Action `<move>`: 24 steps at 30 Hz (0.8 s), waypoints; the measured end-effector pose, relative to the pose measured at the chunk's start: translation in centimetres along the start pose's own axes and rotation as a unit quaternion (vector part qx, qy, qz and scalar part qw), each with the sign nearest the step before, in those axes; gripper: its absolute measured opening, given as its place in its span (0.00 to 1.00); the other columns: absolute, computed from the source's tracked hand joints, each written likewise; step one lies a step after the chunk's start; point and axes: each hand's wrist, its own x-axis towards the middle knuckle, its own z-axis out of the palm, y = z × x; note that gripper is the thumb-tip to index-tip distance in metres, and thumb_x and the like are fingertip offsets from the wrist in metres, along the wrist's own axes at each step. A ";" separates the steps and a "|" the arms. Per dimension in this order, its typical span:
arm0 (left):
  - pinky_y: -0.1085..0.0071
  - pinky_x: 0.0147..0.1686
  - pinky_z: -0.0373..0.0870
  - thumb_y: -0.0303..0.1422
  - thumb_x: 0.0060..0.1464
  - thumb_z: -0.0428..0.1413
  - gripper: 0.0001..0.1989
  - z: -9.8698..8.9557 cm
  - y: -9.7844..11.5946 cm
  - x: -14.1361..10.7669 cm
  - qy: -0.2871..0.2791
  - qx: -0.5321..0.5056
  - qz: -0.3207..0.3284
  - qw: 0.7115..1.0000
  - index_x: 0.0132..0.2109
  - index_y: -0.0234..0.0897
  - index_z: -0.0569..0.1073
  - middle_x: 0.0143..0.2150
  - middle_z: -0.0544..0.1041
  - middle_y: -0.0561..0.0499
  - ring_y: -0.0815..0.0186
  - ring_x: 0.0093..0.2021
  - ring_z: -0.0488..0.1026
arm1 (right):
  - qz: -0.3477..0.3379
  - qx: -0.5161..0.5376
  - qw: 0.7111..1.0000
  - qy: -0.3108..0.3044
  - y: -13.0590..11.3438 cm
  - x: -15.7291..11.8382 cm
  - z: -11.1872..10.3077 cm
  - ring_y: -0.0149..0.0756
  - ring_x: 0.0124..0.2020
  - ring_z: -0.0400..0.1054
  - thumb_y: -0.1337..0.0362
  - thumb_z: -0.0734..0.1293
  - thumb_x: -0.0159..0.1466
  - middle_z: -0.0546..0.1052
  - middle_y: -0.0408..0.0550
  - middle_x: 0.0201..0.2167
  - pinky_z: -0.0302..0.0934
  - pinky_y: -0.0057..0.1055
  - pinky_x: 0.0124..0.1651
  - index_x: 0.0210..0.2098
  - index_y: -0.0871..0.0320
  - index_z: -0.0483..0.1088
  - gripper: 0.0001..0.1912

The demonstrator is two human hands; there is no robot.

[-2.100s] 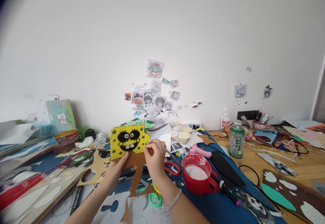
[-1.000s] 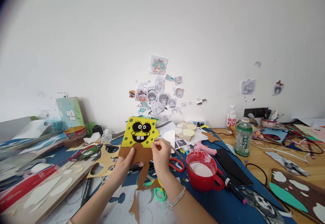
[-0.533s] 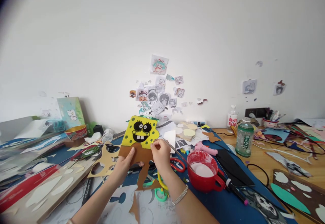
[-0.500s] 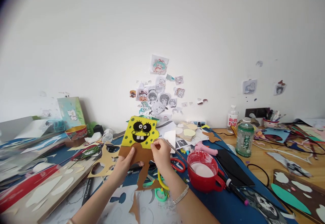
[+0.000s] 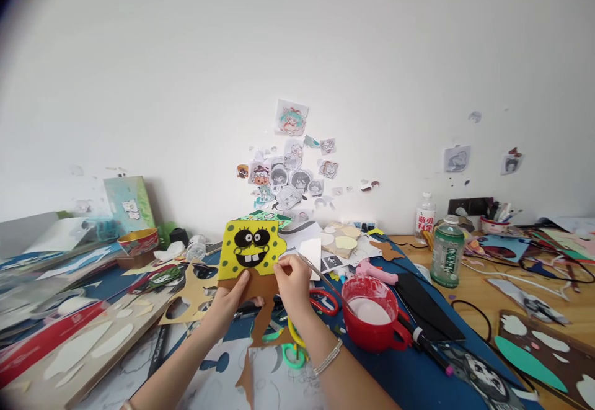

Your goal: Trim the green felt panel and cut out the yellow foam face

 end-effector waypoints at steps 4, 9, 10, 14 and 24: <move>0.65 0.30 0.74 0.48 0.51 0.51 0.22 0.1 0.0 0.0 -0.001 -0.007 0.001 1.000 0.21 0.35 0.74 0.18 0.77 0.46 0.59 0.22 0.75 | 0.014 -0.002 1.000 0.015 0.3 -0.3 0.3 0.41 0.34 0.68 0.67 0.65 0.53 0.74 0.48 0.27 0.61 0.35 0.39 0.21 0.57 0.67 0.05; 0.63 0.32 0.74 0.49 0.51 0.50 0.23 0.3 0.4 -0.4 0.011 -0.016 -0.001 1.000 0.22 0.35 0.75 0.18 0.77 0.46 0.58 0.22 0.75 | 0.023 -0.010 0.999 0.027 0.5 -0.6 0.6 0.41 0.35 0.67 0.67 0.64 0.54 0.73 0.48 0.28 0.60 0.36 0.40 0.22 0.57 0.66 0.05; 0.63 0.33 0.74 0.48 0.51 0.51 0.23 0.4 0.5 -0.5 0.014 -0.016 -0.001 1.000 0.23 0.34 0.75 0.18 0.77 0.46 0.58 0.22 0.75 | 0.022 -0.013 0.999 0.027 0.5 -0.6 0.6 0.41 0.35 0.67 0.68 0.64 0.54 0.73 0.48 0.28 0.60 0.36 0.40 0.22 0.57 0.66 0.05; 0.64 0.31 0.75 0.48 0.50 0.52 0.22 0.5 0.7 -0.6 0.030 -0.021 0.005 0.999 0.24 0.33 0.75 0.18 0.77 0.45 0.58 0.22 0.75 | 0.011 -0.024 0.999 0.019 0.2 -0.5 0.5 0.41 0.35 0.66 0.68 0.64 0.54 0.73 0.48 0.28 0.59 0.36 0.40 0.22 0.57 0.65 0.05; 0.66 0.19 0.74 0.39 0.37 0.65 0.19 0.2 -0.2 0.4 0.109 -0.040 0.020 0.993 0.36 0.32 0.71 0.23 0.78 0.47 0.64 0.16 0.72 | 0.000 -0.042 0.999 0.003 -0.3 -0.8 0.4 0.40 0.34 0.65 0.68 0.65 0.54 0.73 0.47 0.28 0.59 0.36 0.40 0.24 0.57 0.65 0.03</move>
